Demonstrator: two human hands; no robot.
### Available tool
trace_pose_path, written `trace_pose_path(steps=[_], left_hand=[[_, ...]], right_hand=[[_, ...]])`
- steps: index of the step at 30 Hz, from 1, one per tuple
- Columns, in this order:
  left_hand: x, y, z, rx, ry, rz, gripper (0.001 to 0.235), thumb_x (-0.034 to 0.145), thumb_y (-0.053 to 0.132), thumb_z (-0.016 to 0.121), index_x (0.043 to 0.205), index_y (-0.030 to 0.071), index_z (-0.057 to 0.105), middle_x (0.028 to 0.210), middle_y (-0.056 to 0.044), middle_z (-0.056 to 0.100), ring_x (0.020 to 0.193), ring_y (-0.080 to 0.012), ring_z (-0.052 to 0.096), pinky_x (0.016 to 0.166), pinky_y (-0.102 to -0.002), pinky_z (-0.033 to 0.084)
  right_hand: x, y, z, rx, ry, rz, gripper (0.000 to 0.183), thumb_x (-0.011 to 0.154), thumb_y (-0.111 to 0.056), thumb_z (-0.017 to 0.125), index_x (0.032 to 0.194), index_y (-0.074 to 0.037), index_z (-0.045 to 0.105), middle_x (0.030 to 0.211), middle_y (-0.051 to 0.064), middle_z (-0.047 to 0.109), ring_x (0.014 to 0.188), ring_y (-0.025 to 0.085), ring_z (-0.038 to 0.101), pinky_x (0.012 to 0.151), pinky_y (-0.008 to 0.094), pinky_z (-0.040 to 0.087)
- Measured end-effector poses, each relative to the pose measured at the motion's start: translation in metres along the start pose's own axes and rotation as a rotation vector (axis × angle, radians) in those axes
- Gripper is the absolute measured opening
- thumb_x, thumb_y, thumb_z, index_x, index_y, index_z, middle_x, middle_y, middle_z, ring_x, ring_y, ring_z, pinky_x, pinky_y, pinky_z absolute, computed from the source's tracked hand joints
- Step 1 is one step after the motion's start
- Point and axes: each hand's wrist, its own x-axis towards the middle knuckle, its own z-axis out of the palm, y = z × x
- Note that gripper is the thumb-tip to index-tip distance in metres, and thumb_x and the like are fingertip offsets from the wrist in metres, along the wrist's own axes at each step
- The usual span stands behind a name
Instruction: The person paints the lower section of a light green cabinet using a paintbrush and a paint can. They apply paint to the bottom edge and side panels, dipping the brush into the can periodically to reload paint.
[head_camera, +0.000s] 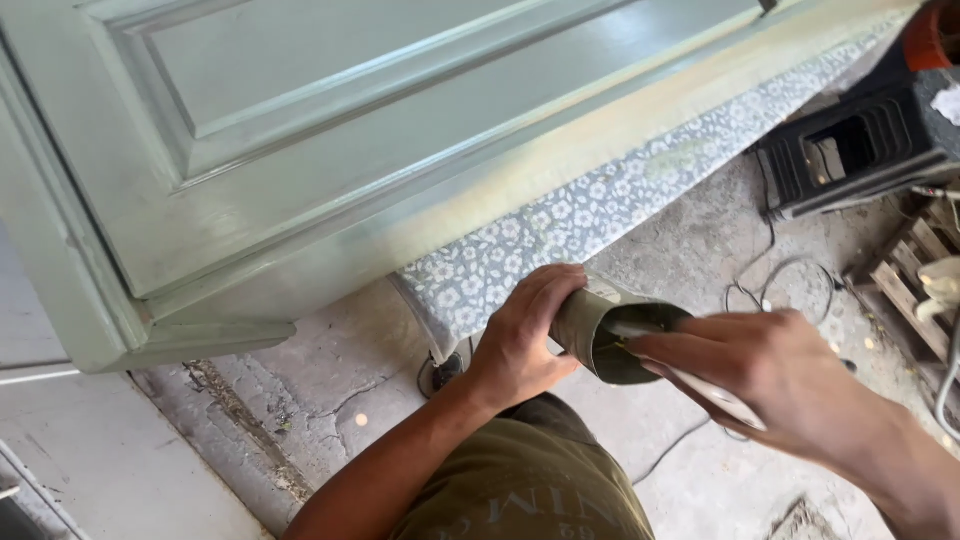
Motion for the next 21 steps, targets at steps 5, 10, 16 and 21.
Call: trace_pose_path(steps=[5,10,16,21], left_hand=[[-0.002,-0.004,0.012,0.025,0.059,-0.136,0.071,0.075,0.008,0.079,0.139,0.010,0.050,0.141,-0.016,0.057,0.133,-0.0347,0.055,0.111,-0.043,0.045],[0.011,0.018,0.015,-0.012,0.057,-0.085,0.075,0.068,0.003,0.086,0.132,0.006,0.048,0.123,-0.020,0.060,0.114,-0.0362,0.061,0.094,-0.046,0.056],[0.018,0.029,0.037,0.036,0.098,-0.156,0.082,0.066,0.011,0.090,0.135,0.007,0.046,0.124,-0.018,0.062,0.110,-0.0327,0.064,0.092,-0.045,0.059],[0.025,0.038,0.056,0.049,0.075,-0.292,0.077,0.064,0.015,0.086,0.131,0.009,0.049,0.124,-0.015,0.062,0.111,-0.0316,0.061,0.089,-0.043,0.053]], right_hand=[[-0.026,0.016,0.005,-0.127,0.033,0.019,0.051,0.078,-0.021,0.068,0.127,-0.034,0.069,0.079,-0.005,0.074,0.062,0.018,0.074,0.050,0.038,0.052],[-0.043,0.016,-0.001,-0.239,0.274,-0.045,0.030,0.073,-0.026,0.082,0.103,-0.027,0.078,0.054,-0.010,0.069,0.033,0.003,0.059,0.029,0.023,0.049],[-0.052,0.041,0.001,-0.365,0.301,-0.077,0.026,0.076,-0.031,0.081,0.101,-0.027,0.075,0.051,-0.004,0.059,0.037,0.011,0.055,0.034,0.032,0.042],[-0.073,0.059,0.003,-0.433,0.301,-0.095,0.027,0.077,-0.033,0.080,0.102,-0.026,0.075,0.055,-0.007,0.066,0.043,0.010,0.063,0.040,0.029,0.047]])
